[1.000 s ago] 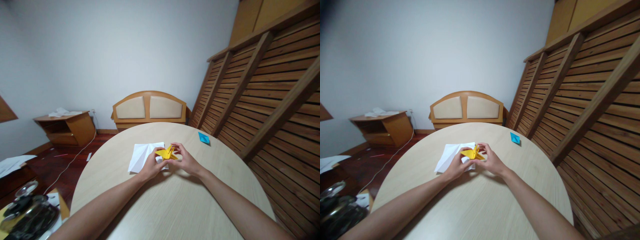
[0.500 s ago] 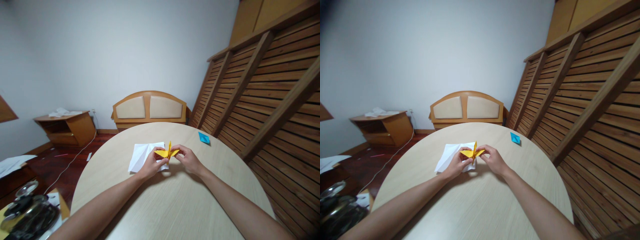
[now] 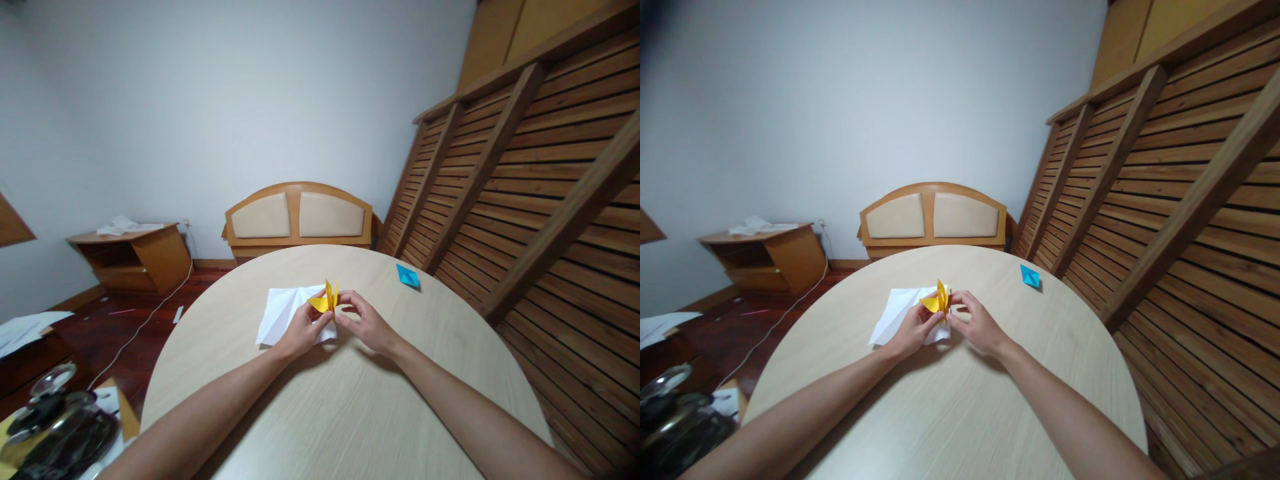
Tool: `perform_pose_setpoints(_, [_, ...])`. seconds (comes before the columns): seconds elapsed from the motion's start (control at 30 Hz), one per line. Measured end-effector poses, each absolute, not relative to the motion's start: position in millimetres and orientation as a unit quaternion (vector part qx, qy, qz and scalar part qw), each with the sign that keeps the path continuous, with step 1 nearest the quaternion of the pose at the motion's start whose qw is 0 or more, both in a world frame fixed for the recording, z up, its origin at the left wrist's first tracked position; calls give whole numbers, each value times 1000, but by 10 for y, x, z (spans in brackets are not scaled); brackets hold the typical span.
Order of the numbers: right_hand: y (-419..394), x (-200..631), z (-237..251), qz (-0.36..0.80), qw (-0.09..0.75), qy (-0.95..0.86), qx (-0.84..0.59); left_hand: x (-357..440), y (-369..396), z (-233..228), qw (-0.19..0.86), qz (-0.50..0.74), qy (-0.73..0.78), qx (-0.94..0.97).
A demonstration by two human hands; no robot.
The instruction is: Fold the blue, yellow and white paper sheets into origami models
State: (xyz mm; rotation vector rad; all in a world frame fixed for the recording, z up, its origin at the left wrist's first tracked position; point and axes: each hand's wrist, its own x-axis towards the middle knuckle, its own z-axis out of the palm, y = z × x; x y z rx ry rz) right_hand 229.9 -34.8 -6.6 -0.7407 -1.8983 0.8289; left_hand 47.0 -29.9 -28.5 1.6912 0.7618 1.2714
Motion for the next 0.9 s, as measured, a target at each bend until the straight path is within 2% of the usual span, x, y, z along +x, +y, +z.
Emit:
perform_pose_setpoints(0.33, [-327, 2230, -173, 300, 484, -757, -320, 506, -284, -266, 435, 519, 293, 674])
perform_pose_setpoints(0.53, [-298, 2269, -155, 189, 501, -786, -309, 510, -304, -194, 424, 515, 324, 671])
perform_pose_setpoints(0.67, [-338, 2255, -133, 120, 498, -794, -327, 497, -285, -227, 452, 535, 319, 638])
perform_pose_setpoints(0.77, [-350, 2248, -128, 115, 503, -792, -327, 476, -271, -248, 456, 545, 335, 619])
perform_pose_setpoints(0.9, [-346, 2256, -126, 140, 504, -793, -313, 449, -288, -235, 398, 533, 337, 666])
